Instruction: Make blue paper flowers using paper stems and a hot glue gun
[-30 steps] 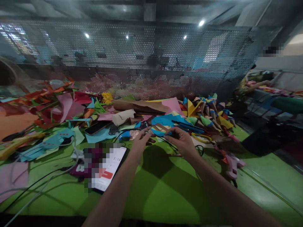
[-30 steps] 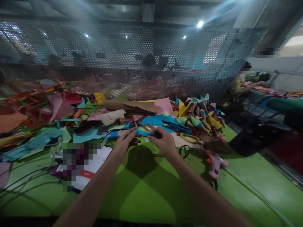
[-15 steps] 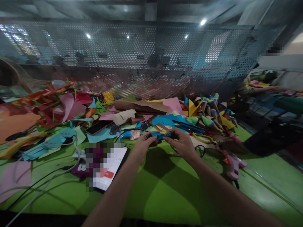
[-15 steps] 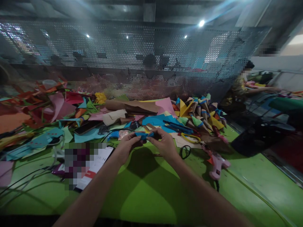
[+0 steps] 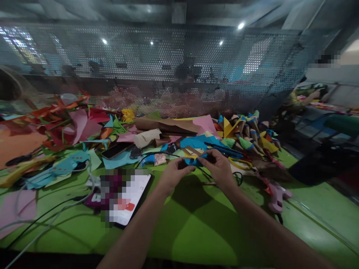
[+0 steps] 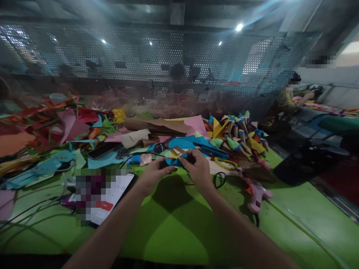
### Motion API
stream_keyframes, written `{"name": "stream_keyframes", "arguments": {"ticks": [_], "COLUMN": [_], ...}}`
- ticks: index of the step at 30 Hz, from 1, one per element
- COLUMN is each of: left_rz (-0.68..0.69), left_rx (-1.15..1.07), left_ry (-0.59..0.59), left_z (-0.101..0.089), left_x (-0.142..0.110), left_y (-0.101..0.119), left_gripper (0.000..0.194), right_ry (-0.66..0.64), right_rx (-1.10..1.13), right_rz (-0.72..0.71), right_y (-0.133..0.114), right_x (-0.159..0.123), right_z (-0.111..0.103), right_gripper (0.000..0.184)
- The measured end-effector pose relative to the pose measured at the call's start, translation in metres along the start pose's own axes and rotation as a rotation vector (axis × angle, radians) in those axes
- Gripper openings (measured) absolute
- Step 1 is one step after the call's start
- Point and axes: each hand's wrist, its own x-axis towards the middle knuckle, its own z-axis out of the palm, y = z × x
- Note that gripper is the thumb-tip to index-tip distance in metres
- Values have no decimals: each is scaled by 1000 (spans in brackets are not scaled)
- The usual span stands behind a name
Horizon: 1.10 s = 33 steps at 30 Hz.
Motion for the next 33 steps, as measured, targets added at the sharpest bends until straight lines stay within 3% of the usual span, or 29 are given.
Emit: {"name": "stream_keyframes", "arguments": {"ticks": [8, 13, 17, 24, 30, 33], "left_rz": [26, 15, -8, -16, -73, -93], "left_rx": [-104, -168, -249, -311, -273, -288], "left_ry": [108, 208, 224, 203, 270, 312], "left_z": [-3, -4, -1, 12, 23, 26], "left_x": [6, 6, 4, -3, -13, -15], "left_y": [-4, -3, -2, 2, 12, 15], "left_gripper": [38, 33, 30, 26, 18, 14], "right_ry": [-60, -90, -179, -200, -207, -271], "right_rx": [93, 214, 257, 182, 224, 235], "right_rz": [47, 157, 274, 346, 403, 419], "right_y": [-5, -1, 0, -2, 1, -3], "right_x": [-3, 0, -3, -5, -4, -5], "right_z": [3, 1, 3, 2, -9, -12], "right_gripper": [31, 45, 50, 40, 34, 34]}}
